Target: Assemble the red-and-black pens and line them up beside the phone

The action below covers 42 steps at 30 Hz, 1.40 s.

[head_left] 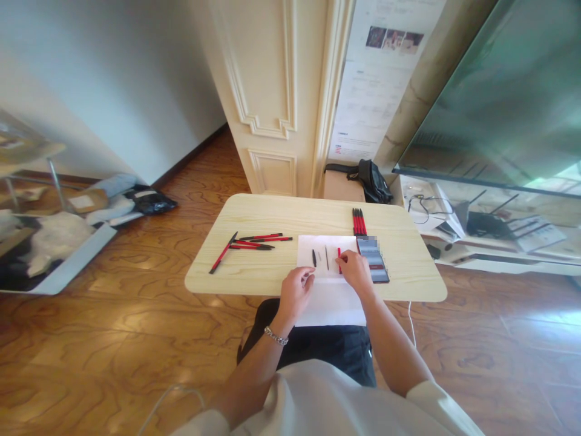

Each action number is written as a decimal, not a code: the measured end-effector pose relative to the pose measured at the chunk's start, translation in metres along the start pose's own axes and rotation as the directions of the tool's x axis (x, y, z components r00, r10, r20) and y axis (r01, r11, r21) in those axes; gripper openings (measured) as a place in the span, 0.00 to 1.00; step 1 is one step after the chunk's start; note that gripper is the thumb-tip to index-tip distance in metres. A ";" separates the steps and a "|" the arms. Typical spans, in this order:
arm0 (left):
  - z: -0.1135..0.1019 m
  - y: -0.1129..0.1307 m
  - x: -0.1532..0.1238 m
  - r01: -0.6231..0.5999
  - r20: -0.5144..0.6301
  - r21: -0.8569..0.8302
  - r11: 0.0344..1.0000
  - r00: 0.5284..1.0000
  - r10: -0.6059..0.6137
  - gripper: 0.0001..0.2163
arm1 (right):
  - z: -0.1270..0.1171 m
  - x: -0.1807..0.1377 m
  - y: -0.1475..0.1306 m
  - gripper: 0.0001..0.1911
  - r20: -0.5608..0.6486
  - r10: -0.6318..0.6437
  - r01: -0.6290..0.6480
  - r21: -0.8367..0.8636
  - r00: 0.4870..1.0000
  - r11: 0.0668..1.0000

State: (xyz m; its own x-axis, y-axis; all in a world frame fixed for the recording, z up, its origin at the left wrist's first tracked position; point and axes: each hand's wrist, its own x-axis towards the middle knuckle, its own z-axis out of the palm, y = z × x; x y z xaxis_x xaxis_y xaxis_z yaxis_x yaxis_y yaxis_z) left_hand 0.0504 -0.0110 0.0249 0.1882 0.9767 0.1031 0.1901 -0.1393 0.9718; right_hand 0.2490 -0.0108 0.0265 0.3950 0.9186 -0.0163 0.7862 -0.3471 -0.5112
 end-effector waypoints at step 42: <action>0.001 -0.003 -0.021 -0.105 0.095 0.278 0.955 0.992 0.081 0.12 | 0.000 0.029 -0.002 0.16 0.067 0.077 -0.061 -0.219 0.995 0.974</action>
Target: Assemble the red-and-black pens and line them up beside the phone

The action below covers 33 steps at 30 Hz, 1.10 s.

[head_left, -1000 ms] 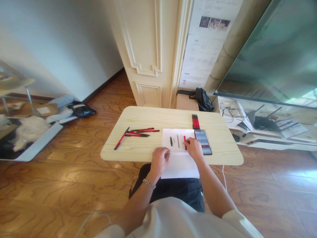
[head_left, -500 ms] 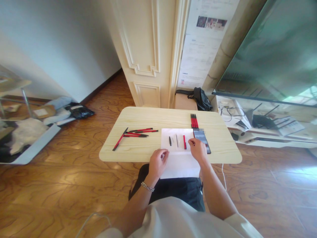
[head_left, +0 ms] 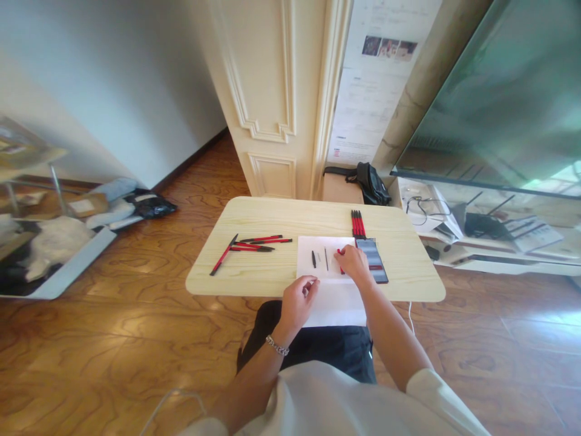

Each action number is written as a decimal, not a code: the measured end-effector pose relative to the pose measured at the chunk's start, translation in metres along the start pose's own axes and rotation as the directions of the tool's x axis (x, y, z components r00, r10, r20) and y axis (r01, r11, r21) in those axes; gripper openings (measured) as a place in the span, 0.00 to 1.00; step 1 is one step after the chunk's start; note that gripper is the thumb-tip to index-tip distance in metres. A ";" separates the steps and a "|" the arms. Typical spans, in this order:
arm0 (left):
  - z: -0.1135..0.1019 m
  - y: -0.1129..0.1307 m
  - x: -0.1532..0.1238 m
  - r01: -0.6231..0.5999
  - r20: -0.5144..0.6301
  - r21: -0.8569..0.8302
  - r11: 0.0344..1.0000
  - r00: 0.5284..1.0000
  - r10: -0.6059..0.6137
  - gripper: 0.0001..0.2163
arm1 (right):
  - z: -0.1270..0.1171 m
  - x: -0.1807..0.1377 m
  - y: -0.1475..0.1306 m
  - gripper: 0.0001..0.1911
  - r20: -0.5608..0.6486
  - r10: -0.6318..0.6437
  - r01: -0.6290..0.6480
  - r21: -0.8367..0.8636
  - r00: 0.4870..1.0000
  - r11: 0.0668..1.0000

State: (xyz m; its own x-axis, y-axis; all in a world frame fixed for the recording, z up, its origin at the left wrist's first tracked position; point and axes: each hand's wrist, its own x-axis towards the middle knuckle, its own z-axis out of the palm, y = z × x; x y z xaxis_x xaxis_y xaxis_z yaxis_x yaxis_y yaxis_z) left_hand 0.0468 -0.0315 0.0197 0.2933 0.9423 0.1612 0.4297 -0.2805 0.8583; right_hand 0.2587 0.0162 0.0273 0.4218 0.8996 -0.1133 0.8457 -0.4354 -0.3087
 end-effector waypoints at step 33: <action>0.017 0.003 0.014 0.157 0.005 -0.510 0.846 0.984 -0.180 0.15 | 0.016 -0.015 -0.009 0.10 -0.009 -0.200 0.198 0.193 0.980 0.961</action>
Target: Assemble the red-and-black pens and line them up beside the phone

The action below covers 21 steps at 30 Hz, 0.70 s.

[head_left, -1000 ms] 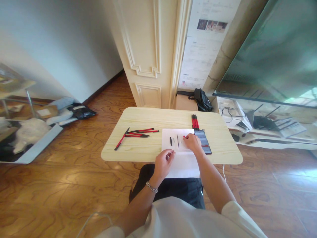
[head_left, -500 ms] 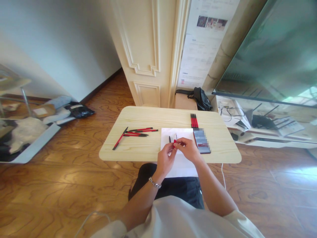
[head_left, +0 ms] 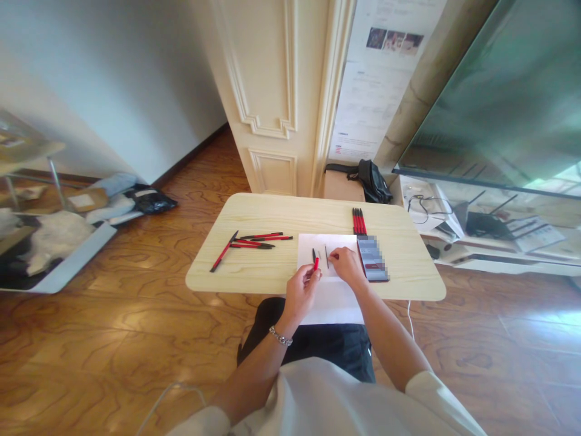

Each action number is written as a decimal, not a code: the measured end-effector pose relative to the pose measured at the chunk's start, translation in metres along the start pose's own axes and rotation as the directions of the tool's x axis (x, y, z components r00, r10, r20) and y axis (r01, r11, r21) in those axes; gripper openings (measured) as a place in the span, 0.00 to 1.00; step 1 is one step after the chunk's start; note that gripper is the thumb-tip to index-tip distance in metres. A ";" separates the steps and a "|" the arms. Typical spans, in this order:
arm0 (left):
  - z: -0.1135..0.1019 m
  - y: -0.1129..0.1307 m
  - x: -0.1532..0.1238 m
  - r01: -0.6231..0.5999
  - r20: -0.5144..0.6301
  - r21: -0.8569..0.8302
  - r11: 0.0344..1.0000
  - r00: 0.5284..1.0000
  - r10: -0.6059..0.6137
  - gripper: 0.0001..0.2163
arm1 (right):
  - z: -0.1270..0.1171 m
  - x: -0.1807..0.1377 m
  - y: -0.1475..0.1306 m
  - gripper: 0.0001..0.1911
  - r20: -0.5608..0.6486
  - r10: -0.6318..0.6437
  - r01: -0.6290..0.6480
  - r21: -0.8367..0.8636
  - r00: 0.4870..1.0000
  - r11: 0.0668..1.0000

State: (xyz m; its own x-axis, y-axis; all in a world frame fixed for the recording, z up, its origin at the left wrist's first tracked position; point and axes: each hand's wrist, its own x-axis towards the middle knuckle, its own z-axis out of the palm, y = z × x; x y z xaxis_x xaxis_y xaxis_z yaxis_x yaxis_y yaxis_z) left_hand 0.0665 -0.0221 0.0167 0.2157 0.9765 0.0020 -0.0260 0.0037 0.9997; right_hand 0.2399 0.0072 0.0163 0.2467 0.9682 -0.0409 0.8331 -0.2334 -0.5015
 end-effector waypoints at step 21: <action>-0.007 0.003 0.000 -0.080 0.064 0.140 0.987 0.995 0.071 0.14 | -0.014 -0.008 0.000 0.13 -0.029 0.012 -0.008 0.147 0.999 0.989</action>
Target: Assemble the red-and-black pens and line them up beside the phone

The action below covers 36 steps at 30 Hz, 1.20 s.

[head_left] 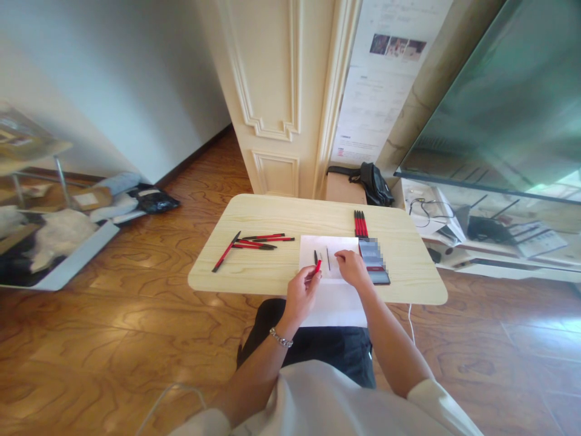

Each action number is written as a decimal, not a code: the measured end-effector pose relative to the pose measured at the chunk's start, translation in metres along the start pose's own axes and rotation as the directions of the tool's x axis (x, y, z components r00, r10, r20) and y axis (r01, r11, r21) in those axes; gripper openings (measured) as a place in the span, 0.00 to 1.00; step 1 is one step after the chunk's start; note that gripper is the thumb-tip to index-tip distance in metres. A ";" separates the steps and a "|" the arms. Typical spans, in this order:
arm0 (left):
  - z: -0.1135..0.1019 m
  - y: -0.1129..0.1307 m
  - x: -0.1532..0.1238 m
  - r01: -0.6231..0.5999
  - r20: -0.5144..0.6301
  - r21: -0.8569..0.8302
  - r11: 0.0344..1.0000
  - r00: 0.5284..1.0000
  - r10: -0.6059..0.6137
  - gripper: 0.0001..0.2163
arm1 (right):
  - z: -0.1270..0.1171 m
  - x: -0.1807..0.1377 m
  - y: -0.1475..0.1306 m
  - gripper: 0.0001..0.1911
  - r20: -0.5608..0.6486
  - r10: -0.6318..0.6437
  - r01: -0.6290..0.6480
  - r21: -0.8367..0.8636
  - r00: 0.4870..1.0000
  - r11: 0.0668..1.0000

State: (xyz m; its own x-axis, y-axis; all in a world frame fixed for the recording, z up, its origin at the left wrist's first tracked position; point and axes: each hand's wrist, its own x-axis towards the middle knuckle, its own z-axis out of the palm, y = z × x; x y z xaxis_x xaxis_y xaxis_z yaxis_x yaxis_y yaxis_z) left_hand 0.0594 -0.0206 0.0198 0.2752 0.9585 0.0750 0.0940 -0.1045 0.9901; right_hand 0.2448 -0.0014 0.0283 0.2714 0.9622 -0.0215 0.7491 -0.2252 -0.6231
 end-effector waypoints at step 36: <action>0.004 0.003 -0.003 -0.054 0.061 0.070 0.996 0.997 0.050 0.12 | -0.034 -0.029 -0.032 0.11 0.145 -0.239 0.163 0.404 0.960 0.900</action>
State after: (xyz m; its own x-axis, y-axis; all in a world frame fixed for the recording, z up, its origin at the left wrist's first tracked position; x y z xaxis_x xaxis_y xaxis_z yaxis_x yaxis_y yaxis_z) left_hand 0.0626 -0.0244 0.0225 0.3374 0.9341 0.1168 0.1455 -0.1743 0.9739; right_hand 0.2330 -0.0276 0.0755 -0.0064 0.9999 0.0150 0.4746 0.0163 -0.8800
